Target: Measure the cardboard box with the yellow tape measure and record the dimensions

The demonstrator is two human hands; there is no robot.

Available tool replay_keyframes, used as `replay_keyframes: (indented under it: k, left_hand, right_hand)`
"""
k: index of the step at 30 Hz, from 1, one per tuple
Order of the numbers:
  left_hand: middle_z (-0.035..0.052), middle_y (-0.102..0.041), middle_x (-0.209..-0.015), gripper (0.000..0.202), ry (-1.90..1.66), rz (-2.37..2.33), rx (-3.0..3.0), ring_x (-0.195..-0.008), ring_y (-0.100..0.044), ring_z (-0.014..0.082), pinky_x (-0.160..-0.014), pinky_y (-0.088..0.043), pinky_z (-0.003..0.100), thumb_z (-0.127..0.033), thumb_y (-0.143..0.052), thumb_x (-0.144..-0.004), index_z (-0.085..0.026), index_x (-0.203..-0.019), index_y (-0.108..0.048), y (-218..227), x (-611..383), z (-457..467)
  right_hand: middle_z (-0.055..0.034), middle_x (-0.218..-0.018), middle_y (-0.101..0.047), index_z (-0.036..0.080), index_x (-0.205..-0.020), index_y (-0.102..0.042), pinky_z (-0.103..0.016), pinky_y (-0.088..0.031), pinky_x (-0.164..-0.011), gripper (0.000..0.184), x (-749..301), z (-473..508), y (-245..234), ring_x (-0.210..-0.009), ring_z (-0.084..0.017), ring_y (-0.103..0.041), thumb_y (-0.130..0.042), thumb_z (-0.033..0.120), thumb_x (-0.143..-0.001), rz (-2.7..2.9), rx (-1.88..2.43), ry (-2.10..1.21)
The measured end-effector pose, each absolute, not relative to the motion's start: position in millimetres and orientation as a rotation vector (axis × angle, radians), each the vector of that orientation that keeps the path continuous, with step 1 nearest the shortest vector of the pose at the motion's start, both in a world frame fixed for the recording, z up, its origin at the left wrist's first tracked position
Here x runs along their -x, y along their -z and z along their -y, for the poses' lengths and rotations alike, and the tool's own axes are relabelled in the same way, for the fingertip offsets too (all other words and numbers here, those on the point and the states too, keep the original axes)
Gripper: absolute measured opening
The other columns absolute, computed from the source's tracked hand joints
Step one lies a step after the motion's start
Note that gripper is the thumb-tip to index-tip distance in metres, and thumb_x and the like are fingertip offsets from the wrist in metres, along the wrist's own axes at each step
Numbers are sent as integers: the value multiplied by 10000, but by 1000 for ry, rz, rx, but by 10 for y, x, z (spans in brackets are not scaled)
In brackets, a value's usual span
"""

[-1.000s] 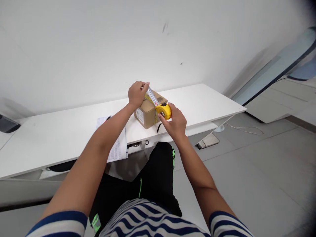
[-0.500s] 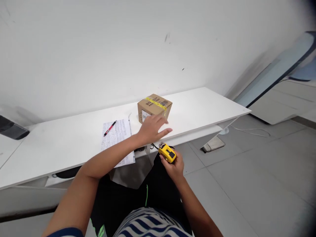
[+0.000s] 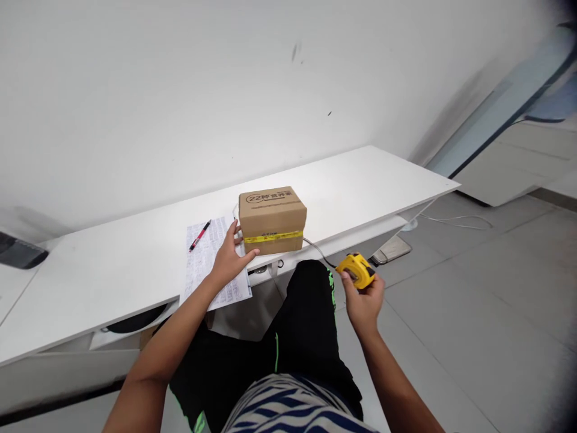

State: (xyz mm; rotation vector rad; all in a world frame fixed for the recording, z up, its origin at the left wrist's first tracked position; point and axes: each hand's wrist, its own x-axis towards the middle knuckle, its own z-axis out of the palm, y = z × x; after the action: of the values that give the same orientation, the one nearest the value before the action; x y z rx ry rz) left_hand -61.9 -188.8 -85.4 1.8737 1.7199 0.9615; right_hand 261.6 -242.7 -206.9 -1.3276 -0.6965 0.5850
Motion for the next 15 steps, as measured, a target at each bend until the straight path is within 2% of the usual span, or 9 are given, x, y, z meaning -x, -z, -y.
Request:
replay_keyframes:
  k: [2, 4, 6, 8, 9, 11, 13, 15]
  left_hand:
    - [160, -492, -1636, 961, -854, -1669, -1853, -1389, -618, 377, -1076, -563, 538, -491, -707, -891, -310, -1681, -190, 873, 624, 1896]
    - [160, -504, -1620, 923, -804, -1636, -1913, -1444, -562, 390, -1108, -538, 557, -503, -702, -896, -301, -1664, -233, 833, 577, 1866]
    - [182, -454, -1644, 927, -905, -1647, -1999, -1532, -449, 397, -1195, -459, 577, -538, -735, -867, -262, -1632, -291, 741, 502, 1863]
    - [198, -457, -1622, 803, -1155, -1690, -2084, -1552, -408, 377, -1240, -396, 577, -545, -708, -889, -223, -1555, -397, 590, 409, 1926]
    - [195, -518, -1558, 685, -1287, -1691, -2113, -1506, -461, 360, -1224, -408, 571, -539, -670, -919, -214, -1487, -469, 492, 355, 1981]
    - [149, -668, -1335, 462, -1408, -1606, -2130, -1301, -619, 306, -1117, -492, 523, -534, -573, -988, -220, -1326, -588, 261, 236, 2117]
    - [91, -730, -1098, 415, -1266, -1437, -2054, -1060, -695, 251, -947, -558, 437, -581, -512, -1019, -226, -1176, -658, 19, 112, 2243]
    - [52, -720, -929, 466, -1015, -1251, -1913, -869, -690, 201, -777, -553, 347, -650, -520, -1001, -218, -1051, -685, -181, 11, 2316]
  right_hand:
    - [-29, -1072, -656, 218, -1177, -542, -427, -585, -939, 678, -2657, 2307, 1924, -974, -207, -684, -894, 509, -677, 651, 1276, -566]
    - [-21, -1056, -650, 222, -1163, -531, -429, -587, -932, 674, -2700, 2167, 1716, -944, -198, -681, -888, 519, -674, 647, 1210, -542]
    - [-18, -1042, -649, 224, -1179, -530, -423, -595, -909, 680, -2750, 2047, 1459, -916, -194, -682, -883, 521, -679, 709, 1126, -523]
    - [-26, -1074, -655, 235, -1222, -539, -410, -601, -892, 677, -2789, 1986, 1170, -933, -200, -691, -880, 503, -702, 877, 1044, -505]
    - [-36, -1111, -659, 245, -1248, -549, -404, -602, -890, 662, -2794, 1983, 1022, -963, -208, -697, -875, 482, -723, 1002, 1007, -488]
    - [-57, -1199, -663, 271, -1296, -573, -401, -605, -902, 625, -2761, 2022, 737, -1044, -228, -703, -867, 418, -764, 1302, 931, -415]
    - [-64, -1223, -670, 296, -1353, -567, -394, -613, -884, 636, -2670, 2095, 491, -1053, -231, -709, -857, 336, -788, 1586, 808, -304]
    - [-52, -1154, -687, 313, -1435, -495, -365, -622, -790, 720, -2555, 2172, 308, -949, -209, -722, -837, 269, -803, 1778, 648, -223]
